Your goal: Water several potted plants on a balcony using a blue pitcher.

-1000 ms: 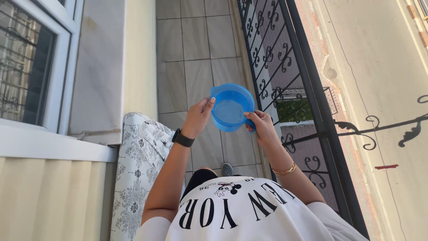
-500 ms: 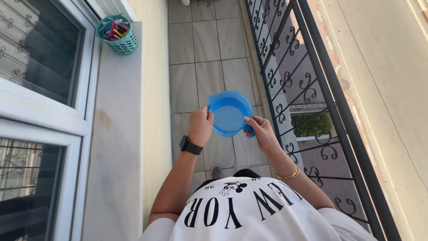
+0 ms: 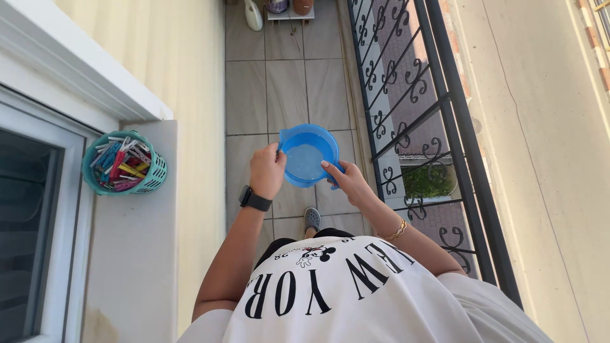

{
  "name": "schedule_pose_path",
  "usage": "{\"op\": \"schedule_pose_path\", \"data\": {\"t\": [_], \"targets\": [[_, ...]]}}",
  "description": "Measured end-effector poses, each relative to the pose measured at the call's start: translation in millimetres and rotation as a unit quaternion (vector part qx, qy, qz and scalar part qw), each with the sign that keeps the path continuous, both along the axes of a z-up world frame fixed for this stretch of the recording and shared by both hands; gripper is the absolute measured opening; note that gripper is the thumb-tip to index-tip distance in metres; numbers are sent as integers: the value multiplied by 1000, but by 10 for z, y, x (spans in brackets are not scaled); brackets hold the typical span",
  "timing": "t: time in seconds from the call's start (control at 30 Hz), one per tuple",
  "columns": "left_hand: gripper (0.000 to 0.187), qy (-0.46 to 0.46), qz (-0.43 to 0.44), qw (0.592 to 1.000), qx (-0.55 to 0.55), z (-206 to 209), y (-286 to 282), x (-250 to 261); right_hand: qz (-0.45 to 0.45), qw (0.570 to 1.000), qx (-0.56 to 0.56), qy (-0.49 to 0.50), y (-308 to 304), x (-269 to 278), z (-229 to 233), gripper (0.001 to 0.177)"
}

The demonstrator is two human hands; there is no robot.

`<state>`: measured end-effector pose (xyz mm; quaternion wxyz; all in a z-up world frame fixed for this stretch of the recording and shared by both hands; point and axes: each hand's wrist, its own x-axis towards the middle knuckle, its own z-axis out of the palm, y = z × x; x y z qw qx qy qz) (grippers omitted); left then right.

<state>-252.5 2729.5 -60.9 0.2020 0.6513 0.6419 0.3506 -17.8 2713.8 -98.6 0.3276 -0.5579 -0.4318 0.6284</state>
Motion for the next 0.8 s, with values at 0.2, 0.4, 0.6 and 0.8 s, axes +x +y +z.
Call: {"op": "schedule_pose_path", "data": {"t": [0.2,0.4,0.6,0.8], "targets": [[14,-30,12,999,30,-90,1876,-50,-47,998,-11,31,2063,-101,-122,20],[33,-88,2,994,-71,-204,3876,-381,-73,995,48,53,4112,-322,-510,16],[48,-102,8,995,3,-347,5842,-1115,-169,982,3,84,6093,-560,-766,11],[50,-70,115,982,-130,-592,7233,-1688,-187,979,24,82,7976,-643,-1502,12]]}}
